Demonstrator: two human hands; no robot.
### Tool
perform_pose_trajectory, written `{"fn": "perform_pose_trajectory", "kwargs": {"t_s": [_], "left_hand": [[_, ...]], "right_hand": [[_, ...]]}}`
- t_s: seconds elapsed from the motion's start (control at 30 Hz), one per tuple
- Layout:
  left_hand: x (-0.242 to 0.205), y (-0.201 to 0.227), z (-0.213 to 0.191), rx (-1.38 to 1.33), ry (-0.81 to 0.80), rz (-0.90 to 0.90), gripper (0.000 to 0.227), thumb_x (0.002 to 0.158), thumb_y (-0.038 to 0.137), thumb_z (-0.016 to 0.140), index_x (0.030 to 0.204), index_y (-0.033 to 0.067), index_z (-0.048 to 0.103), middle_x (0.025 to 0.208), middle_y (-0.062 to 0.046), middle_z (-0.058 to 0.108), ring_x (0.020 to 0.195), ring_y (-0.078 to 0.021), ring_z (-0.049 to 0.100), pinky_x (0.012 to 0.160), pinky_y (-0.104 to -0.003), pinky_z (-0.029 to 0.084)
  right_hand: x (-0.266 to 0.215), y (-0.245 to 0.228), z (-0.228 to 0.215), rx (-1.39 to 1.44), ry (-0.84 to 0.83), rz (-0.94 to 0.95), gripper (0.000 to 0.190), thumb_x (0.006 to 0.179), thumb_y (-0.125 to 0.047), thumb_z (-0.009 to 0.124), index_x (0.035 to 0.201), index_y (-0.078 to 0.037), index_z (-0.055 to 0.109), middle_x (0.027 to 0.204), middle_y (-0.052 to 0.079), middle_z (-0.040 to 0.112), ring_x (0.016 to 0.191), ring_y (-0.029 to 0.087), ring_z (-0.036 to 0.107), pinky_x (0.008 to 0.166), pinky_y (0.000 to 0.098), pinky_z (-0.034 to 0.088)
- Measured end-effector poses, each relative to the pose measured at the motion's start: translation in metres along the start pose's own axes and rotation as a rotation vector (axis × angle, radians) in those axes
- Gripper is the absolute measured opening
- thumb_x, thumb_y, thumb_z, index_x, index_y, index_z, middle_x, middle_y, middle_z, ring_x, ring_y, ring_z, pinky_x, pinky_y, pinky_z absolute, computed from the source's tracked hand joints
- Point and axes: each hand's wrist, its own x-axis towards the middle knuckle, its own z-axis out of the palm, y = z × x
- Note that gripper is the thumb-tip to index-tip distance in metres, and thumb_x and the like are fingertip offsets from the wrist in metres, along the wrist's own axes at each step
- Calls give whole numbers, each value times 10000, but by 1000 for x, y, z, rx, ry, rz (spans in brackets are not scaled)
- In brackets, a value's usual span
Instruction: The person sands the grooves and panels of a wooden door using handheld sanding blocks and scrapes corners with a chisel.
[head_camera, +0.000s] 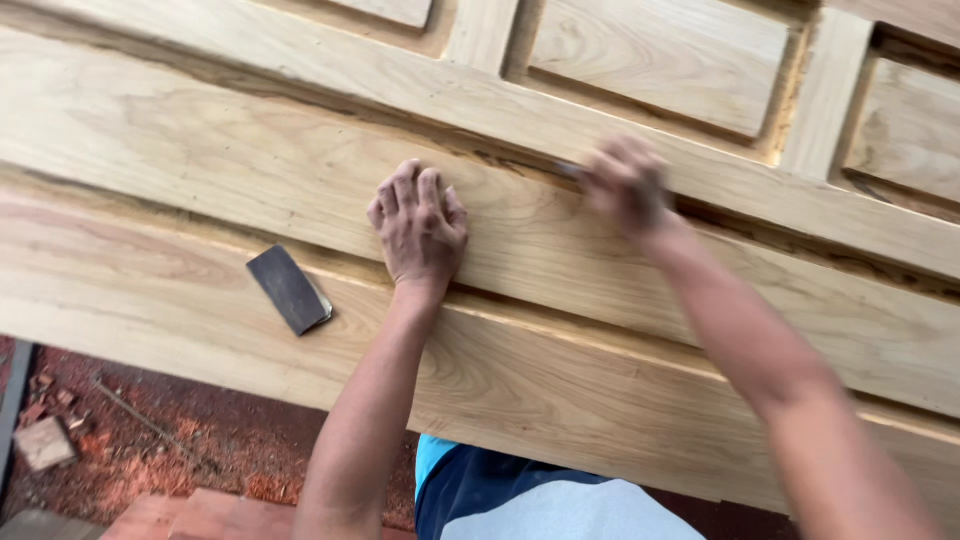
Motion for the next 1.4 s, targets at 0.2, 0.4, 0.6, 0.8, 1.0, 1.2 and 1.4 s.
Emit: {"fn": "perform_pose_trajectory", "kwargs": {"t_s": [0.2, 0.4, 0.6, 0.8, 1.0, 1.2, 1.4], "left_hand": [[-3, 4, -7, -57, -32, -53, 243, 920, 310, 610, 1095, 143, 639, 1285, -97, 599, 1140, -326, 550, 939, -477, 419], [4, 2, -8, 5, -47, -59, 250, 908, 305, 593, 1081, 125, 612, 1262, -107, 584, 1114, -309, 543, 898, -452, 423], [-5, 3, -6, -42, -24, -58, 232, 942, 309, 598, 1089, 133, 629, 1262, -102, 609, 1118, -324, 570, 909, -478, 439], [-6, -4, 16, -38, 59, -57, 220, 915, 329, 542, 1040, 155, 592, 1239, -76, 586, 1126, -275, 563, 902, -420, 414], [-4, -4, 16, -16, 73, -51, 228, 905, 328, 550, 1042, 153, 601, 1239, -77, 579, 1135, -271, 558, 914, -419, 410], [-11, -2, 16, -32, 65, -63, 228, 931, 334, 531, 1053, 159, 610, 1244, -76, 584, 1136, -268, 563, 916, -418, 419], [-5, -1, 1, 10, -8, -77, 308, 934, 313, 551, 1141, 102, 637, 1258, -120, 600, 1101, -310, 569, 906, -468, 440]], "right_hand": [[38, -36, -12, 35, -47, -97, 225, 1061, -225, 709, 887, -127, 605, 877, 54, 623, 773, 277, 620, 655, 398, 506], [-28, 25, -54, -24, -21, -43, 302, 1041, -244, 840, 842, -112, 655, 876, 85, 646, 779, 300, 625, 716, 413, 469], [113, -86, 44, 119, -20, -140, 398, 1081, -367, 714, 833, -101, 553, 812, 58, 591, 678, 260, 575, 568, 380, 448], [-42, 23, -38, 33, -69, 28, 210, 892, -103, 886, 900, -97, 676, 862, 111, 572, 812, 393, 644, 716, 470, 513], [68, -54, 44, 83, 34, -30, 297, 912, -230, 900, 803, -124, 644, 836, 69, 580, 774, 348, 640, 684, 436, 501], [51, -55, 20, 81, -36, -74, 267, 844, -167, 902, 860, -91, 646, 866, 113, 584, 821, 383, 649, 703, 468, 514], [-1, -13, -24, 65, -50, 34, 248, 1080, -214, 817, 891, -97, 707, 874, 107, 625, 796, 329, 598, 707, 460, 443]]}}
